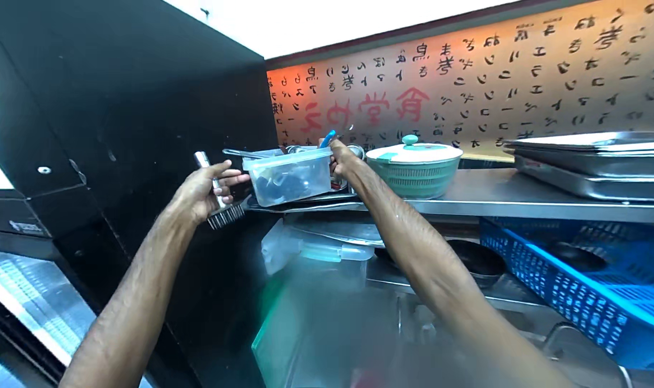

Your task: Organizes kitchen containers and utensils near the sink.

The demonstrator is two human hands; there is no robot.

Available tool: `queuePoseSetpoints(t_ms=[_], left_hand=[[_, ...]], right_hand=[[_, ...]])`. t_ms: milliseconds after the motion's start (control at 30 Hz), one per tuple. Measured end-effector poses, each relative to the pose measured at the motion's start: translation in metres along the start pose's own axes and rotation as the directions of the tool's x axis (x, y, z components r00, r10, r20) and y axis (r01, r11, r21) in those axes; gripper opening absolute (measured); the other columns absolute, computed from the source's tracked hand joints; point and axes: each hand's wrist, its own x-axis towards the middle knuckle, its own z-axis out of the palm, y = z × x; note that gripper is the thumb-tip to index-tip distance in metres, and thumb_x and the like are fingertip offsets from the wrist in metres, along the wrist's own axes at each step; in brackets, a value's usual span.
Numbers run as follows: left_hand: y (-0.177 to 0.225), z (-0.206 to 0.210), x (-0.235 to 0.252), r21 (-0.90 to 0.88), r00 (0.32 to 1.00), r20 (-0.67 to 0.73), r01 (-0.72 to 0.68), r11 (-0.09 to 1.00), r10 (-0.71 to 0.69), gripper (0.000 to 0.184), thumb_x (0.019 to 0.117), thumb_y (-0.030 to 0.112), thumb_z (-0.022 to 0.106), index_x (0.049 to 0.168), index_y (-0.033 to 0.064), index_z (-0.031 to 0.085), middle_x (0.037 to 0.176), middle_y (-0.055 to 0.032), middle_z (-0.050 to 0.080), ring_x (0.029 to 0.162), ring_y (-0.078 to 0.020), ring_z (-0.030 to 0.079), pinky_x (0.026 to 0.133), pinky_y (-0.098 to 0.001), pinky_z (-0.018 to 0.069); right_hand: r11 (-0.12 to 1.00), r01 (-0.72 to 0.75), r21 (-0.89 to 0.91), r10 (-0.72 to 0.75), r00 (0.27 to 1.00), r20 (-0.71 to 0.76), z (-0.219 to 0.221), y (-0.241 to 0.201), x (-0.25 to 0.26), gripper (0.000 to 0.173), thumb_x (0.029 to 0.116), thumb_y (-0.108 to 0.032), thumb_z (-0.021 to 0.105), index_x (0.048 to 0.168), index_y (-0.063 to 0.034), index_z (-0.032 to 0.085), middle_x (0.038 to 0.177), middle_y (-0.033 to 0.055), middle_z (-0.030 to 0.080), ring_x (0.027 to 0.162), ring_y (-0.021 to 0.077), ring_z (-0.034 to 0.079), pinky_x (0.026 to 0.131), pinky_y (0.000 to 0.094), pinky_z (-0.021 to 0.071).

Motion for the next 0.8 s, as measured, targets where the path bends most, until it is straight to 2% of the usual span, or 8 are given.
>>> queuePoseSetpoints(t_ms=[100,233,300,367,433,533,667,800], left_hand=[[-0.018,0.006,-0.007,0.105,0.997,-0.068,-0.014,0.994,0.021,0.029,0.103,0.035,0.059,0.117,0.0115,0.068,0.092,-0.0014,0.075,0.042,-0.0022,0.04,0.039,-0.019,0.0356],[-0.038,0.013,-0.012,0.193,0.997,-0.062,-0.041,0.98,0.054,0.024,0.103,0.027,0.061,0.119,0.0111,0.069,0.096,-0.0031,0.075,0.043,-0.0035,0.042,0.04,-0.0206,0.0385],[-0.05,0.014,-0.011,0.237,0.995,-0.042,-0.079,0.968,0.092,0.021,0.1012,0.025,0.064,0.116,0.0121,0.072,0.079,-0.0015,0.065,0.043,-0.0054,0.038,0.041,-0.0225,0.04],[-0.06,0.012,-0.004,0.294,0.994,-0.023,-0.098,0.951,0.109,0.024,0.1006,0.028,0.066,0.121,0.0149,0.071,0.064,0.0006,0.052,0.041,-0.0072,0.038,0.04,-0.0243,0.0417],[-0.069,0.011,0.002,0.324,0.994,-0.011,-0.101,0.941,0.11,0.028,0.1016,0.022,0.065,0.128,0.0146,0.068,0.073,-0.0019,0.059,0.043,-0.008,0.039,0.04,-0.0249,0.0409],[-0.083,0.013,-0.019,0.393,0.982,-0.025,-0.163,0.905,0.188,0.031,0.1023,0.014,0.06,0.132,0.0155,0.067,0.11,-0.0025,0.072,0.047,-0.0082,0.044,0.043,-0.0255,0.0408],[-0.115,0.009,-0.079,0.295,0.959,0.051,-0.282,0.913,0.279,0.027,0.1032,0.016,0.06,0.128,0.0155,0.07,0.112,-0.0042,0.074,0.046,-0.0103,0.051,0.042,-0.0265,0.0452],[-0.186,0.002,-0.166,0.106,0.986,0.13,-0.123,0.987,0.109,0.026,0.1008,0.014,0.061,0.124,0.0099,0.072,0.116,-0.0074,0.074,0.047,-0.0091,0.05,0.041,-0.025,0.0428]], right_hand=[[0.997,0.073,-0.03,-0.073,0.997,0.009,0.0,0.004,0.021,0.027,0.102,-0.035,0.055,0.082,-0.0165,0.053,0.061,-0.0023,0.047,0.046,0.0077,0.045,0.042,0.0239,0.0397],[0.984,0.148,-0.099,-0.152,0.988,-0.028,0.002,0.013,0.042,0.024,0.101,-0.035,0.056,0.092,-0.0137,0.058,0.069,0.0,0.053,0.053,0.0104,0.05,0.047,0.0275,0.0435],[0.974,0.177,-0.141,-0.185,0.982,-0.048,0.004,0.018,0.045,0.026,0.1014,-0.037,0.056,0.093,-0.013,0.058,0.069,0.0003,0.052,0.052,0.0107,0.049,0.046,0.028,0.0423],[0.965,0.169,-0.202,-0.184,0.981,-0.058,0.007,0.018,0.046,0.03,0.1019,-0.041,0.055,0.091,-0.0133,0.057,0.066,-0.0007,0.048,0.05,0.0105,0.045,0.046,0.0282,0.0403],[0.96,0.141,-0.24,-0.159,0.986,-0.057,0.006,0.016,0.051,0.032,0.1013,-0.043,0.054,0.089,-0.0143,0.056,0.063,-0.0017,0.046,0.046,0.0093,0.042,0.042,0.0262,0.0393],[0.959,0.093,-0.268,-0.111,0.992,-0.055,0.001,0.011,0.061,0.031,0.1013,-0.044,0.054,0.093,-0.0146,0.057,0.063,-0.0015,0.045,0.045,0.0097,0.041,0.042,0.0261,0.0388],[0.936,0.104,-0.336,-0.138,0.987,-0.081,0.002,0.005,0.065,0.031,0.1035,-0.042,0.051,0.09,-0.0142,0.055,0.055,-0.0026,0.042,0.039,0.0087,0.039,0.038,0.0244,0.0382],[0.948,0.148,-0.283,-0.199,0.967,-0.159,0.007,0.018,0.07,0.026,0.0983,-0.04,0.061,0.099,-0.0136,0.057,0.066,-0.002,0.044,0.046,0.0087,0.039,0.043,0.0258,0.0382]])
